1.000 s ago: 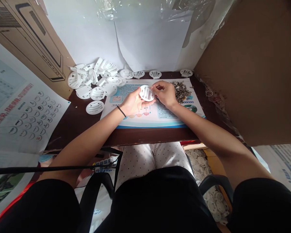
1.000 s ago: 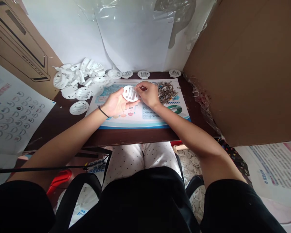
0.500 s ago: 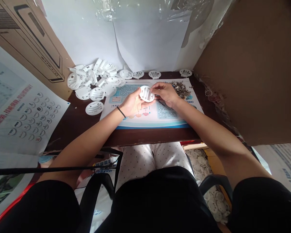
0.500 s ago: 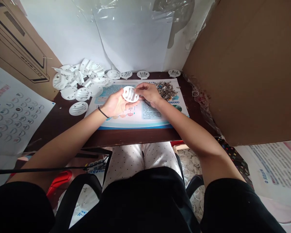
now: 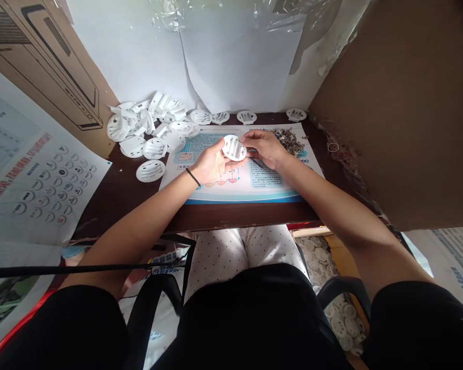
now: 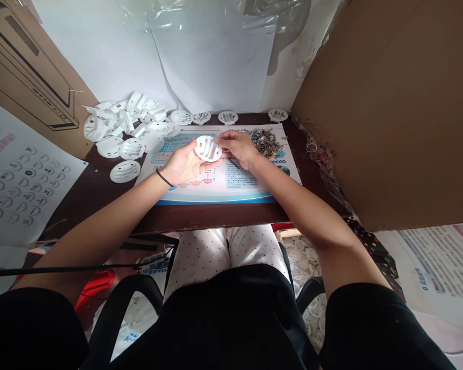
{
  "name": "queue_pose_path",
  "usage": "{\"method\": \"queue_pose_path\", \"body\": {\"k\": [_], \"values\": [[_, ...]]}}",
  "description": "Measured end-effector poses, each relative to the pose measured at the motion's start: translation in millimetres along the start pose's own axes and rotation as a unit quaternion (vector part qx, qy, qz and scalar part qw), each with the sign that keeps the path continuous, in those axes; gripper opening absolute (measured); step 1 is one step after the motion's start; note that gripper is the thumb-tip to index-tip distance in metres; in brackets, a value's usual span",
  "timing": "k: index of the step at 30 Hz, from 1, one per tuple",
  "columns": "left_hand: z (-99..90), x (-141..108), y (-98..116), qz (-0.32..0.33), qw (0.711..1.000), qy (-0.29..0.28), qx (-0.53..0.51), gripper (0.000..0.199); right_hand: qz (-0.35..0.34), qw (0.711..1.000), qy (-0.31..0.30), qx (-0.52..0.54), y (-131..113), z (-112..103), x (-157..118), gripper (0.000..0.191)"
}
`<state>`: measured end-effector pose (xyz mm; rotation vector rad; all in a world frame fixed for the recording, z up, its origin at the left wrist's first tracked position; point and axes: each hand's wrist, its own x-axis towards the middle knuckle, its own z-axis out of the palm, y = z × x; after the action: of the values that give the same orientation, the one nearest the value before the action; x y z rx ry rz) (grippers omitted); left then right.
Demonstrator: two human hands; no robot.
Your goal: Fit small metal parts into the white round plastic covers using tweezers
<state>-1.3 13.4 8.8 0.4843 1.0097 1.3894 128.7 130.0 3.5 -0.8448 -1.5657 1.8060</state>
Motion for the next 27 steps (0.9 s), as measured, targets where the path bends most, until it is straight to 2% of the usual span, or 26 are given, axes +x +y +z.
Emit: {"method": "queue_pose_path", "body": {"k": [5, 8, 9, 12, 13, 15, 20, 27], "values": [[-2.1, 0.5, -0.2, -0.016, 1.000, 0.007, 0.020, 0.048, -0.018, 1.000, -0.005, -0.023, 0.4, -1.1, 0.1, 0.013], [-4.5, 2.0, -1.0, -0.011, 0.999, 0.002, 0.032, 0.048, -0.119, 0.984, 0.012, -0.130, -1.0, -2.4, -1.3, 0.011], [-5.1, 2.2, -1.2, -0.008, 0.999, 0.001, 0.034, 0.048, -0.171, 0.967, 0.018, -0.188, -1.4, -3.1, -1.8, 0.010], [-6.0, 1.7, -1.7, -0.015, 0.999, 0.001, 0.052, 0.048, -0.292, 0.886, 0.024, -0.360, -1.1, -4.5, -3.2, 0.011], [-6.0, 1.4, -1.9, -0.024, 0.998, 0.000, 0.062, 0.048, -0.308, 0.864, 0.028, -0.398, -0.6, -4.3, -3.4, 0.013], [-5.8, 1.2, -2.3, -0.039, 0.996, -0.002, 0.078, 0.049, -0.313, 0.842, 0.036, -0.437, 0.8, -2.8, -3.4, 0.015], [-4.1, 1.4, -2.2, -0.017, 0.997, -0.003, 0.072, 0.047, -0.293, 0.860, 0.037, -0.416, 1.8, 1.3, -2.3, 0.020], [-4.5, 0.5, 0.1, -0.032, 0.997, -0.005, 0.064, 0.046, -0.272, 0.882, 0.047, -0.381, 0.3, 1.0, -4.9, 0.018]]}}
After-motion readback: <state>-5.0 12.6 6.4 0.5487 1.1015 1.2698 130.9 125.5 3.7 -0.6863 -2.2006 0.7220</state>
